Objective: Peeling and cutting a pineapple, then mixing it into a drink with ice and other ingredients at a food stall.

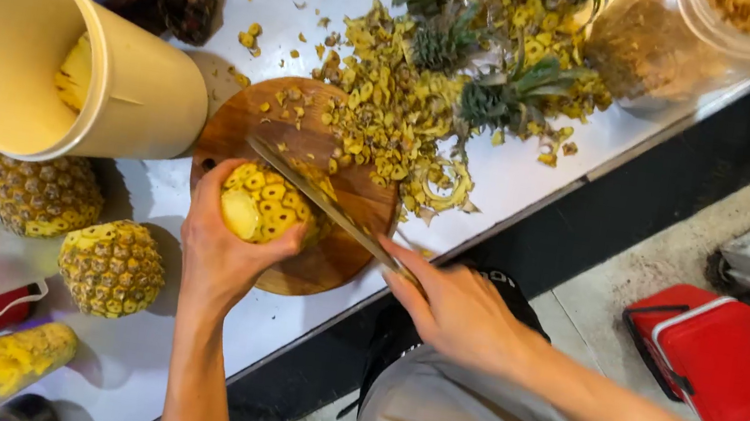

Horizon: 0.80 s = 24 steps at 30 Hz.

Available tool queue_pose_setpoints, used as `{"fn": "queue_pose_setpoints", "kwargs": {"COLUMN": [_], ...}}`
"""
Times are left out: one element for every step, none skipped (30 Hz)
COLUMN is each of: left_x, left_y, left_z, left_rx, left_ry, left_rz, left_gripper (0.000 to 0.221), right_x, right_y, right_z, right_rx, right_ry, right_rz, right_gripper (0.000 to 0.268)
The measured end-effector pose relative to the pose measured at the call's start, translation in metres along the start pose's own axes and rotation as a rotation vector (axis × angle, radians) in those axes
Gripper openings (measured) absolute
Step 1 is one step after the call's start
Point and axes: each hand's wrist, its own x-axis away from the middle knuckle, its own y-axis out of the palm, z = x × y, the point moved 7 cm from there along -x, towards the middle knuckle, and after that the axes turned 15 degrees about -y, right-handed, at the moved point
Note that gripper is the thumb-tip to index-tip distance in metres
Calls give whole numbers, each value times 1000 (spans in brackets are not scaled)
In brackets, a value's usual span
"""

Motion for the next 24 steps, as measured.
{"fn": "queue_pose_setpoints", "kwargs": {"left_x": [3, 1, -1, 2, 4, 2, 0, -1, -2, -2, 0, 0, 2, 2, 1, -3, -6, -9, -16, -19, -20, -22, -21, -19], "left_y": [0, 1, 1, 1, 1, 0, 1, 0, 0, -1, -2, 0, 3, 2, 1, -1, -1, -1, -4, -1, 1, -6, -10, -10], "left_z": [-3, -1, 0, 1, 0, 1, 1, 1, 0, -1, -1, 1, 0, 0, 0, 1, 1, 2, 4, 8, 11, 17, 25, 33], "left_rx": [-2, -3, -4, -7, -5, 0, 1, 4, 7, 6, 3, 4, 7, 12, 17, 18, 10, 4, 7, -18, -43, -49, -72, -90], "left_ry": [-4, 19, 42, 39, 31, 29, 32, 40, 48, 44, 43, 49, 51, 56, 60, 66, 89, 109, 112, 158, 205, 200, 231, 264], "left_rz": [-7, 0, 7, 1, -12, -16, -15, -12, -9, -12, -13, -15, -19, -29, -38, -39, -86, -128, -124, -199, -274, -262, -308, -359], "left_gripper": [86, 86, 86, 86, 86, 86, 86, 86, 86, 86, 86, 86, 86, 86, 86, 86, 87, 88, 88, 89, 90, 90, 95, 100], "right_x": [-12, -30, -48, -41, -35, -33, -22, -8, 13, 4, -13, -22, -38, -57, -75, -67, -61, -55, -52, -42, -27, -24, -32, -30], "right_y": [6, 4, 1, 1, 1, -1, -9, -3, 2, 12, 9, 3, 4, 14, 24, 32, 36, 39, 19, 9, 0, 10, 6, 0], "right_z": [2, -3, -8, -7, -7, -7, -12, -2, 8, 19, 15, 11, 19, 30, 41, 52, 58, 63, 42, 40, 35, 48, 47, 45], "right_rx": [-5, -20, -34, -39, -34, -23, -21, -8, 8, 6, -17, -33, -31, -75, -118, -117, -125, -129, -125, -225, -321, -320, -217, -111], "right_ry": [6, -103, -212, -206, -190, -181, -182, 57, 297, 300, 55, -188, -183, -108, -33, -32, -103, -177, -180, 94, 369, 357, 68, -215], "right_rz": [-3, 55, 113, 111, 114, 120, 122, -82, -285, -289, -82, 133, 135, 31, -75, -69, -2, 60, 61, -39, -138, -146, 17, 183], "right_gripper": [54, 52, 50, 50, 50, 50, 50, 55, 61, 61, 53, 50, 50, 52, 53, 53, 53, 54, 54, 54, 57, 57, 52, 49]}}
